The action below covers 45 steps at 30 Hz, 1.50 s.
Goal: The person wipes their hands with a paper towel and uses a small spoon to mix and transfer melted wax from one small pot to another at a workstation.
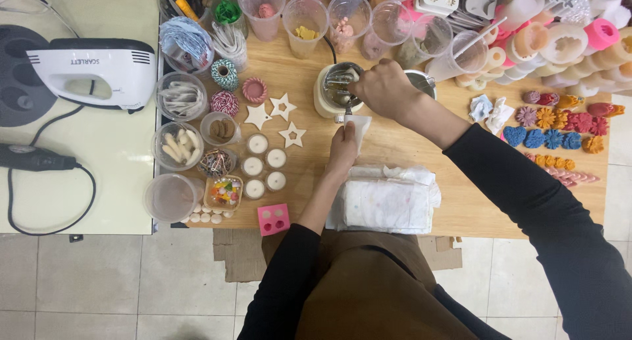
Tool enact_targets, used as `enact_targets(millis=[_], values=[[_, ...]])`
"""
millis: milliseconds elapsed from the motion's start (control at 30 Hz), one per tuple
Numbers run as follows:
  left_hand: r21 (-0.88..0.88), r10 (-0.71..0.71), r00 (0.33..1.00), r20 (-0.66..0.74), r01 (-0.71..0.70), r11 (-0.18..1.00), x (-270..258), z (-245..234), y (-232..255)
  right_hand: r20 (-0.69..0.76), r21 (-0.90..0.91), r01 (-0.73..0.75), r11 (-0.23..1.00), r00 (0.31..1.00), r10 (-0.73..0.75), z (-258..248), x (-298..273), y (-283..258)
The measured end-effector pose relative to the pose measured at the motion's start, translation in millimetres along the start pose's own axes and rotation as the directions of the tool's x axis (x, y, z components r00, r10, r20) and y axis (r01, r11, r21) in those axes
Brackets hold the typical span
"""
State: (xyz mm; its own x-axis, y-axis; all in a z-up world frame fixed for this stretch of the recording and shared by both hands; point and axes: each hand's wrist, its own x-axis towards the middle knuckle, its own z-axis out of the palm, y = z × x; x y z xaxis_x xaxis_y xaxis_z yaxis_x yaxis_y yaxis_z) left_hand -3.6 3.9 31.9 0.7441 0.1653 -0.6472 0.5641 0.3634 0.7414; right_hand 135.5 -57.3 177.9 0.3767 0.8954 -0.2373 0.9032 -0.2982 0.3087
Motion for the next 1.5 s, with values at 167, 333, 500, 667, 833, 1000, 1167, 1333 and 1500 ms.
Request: enact_targets(millis=[167, 333, 500, 667, 833, 1000, 1167, 1333, 1500], values=[[-0.008, 0.078, 0.997, 0.0, -0.078, 0.997, 11, -1, -14, -0.061, 0.09, -0.047, 0.995, 0.997, 0.053, -17, -16, 9], [0.014, 0.095, 0.995, 0.016, -0.096, 0.995, 19, -1, -22, -0.017, 0.08, -0.091, 0.993, 0.996, 0.093, -23, -23, 18], [-0.003, 0.121, 0.993, -0.006, -0.121, 0.993, 17, 0, -20, -0.035, 0.143, -0.143, 0.979, 0.988, 0.15, -18, -23, 21], [0.007, 0.078, 0.997, -0.009, -0.078, 0.997, 16, 0, -18, 0.02, 0.187, -0.124, 0.975, 0.992, 0.123, -1, -4, 15], [0.024, 0.055, 0.998, -0.021, -0.055, 0.998, 17, 2, -17, 0.167, 0.115, -0.12, 0.986, 0.981, 0.1, 3, 16, 14], [0.005, 0.063, 0.998, 0.004, -0.063, 0.998, 10, 0, -11, 0.152, 0.074, -0.121, 0.99, 0.982, 0.109, 4, 17, 12], [0.039, -0.005, 1.0, 0.006, 0.004, 0.999, 5, 0, -4, 0.183, 0.161, -0.184, 0.97, 0.971, 0.154, 5, 7, 16], [0.036, 0.075, 0.997, 0.005, -0.075, 0.997, 7, -2, -11, 0.138, 0.173, -0.17, 0.97, 0.98, 0.147, 9, 2, 16], [0.016, -0.001, 1.0, 0.005, 0.001, 1.0, 9, -1, -11, 0.088, 0.198, -0.16, 0.967, 0.986, 0.145, 11, -5, 14]])
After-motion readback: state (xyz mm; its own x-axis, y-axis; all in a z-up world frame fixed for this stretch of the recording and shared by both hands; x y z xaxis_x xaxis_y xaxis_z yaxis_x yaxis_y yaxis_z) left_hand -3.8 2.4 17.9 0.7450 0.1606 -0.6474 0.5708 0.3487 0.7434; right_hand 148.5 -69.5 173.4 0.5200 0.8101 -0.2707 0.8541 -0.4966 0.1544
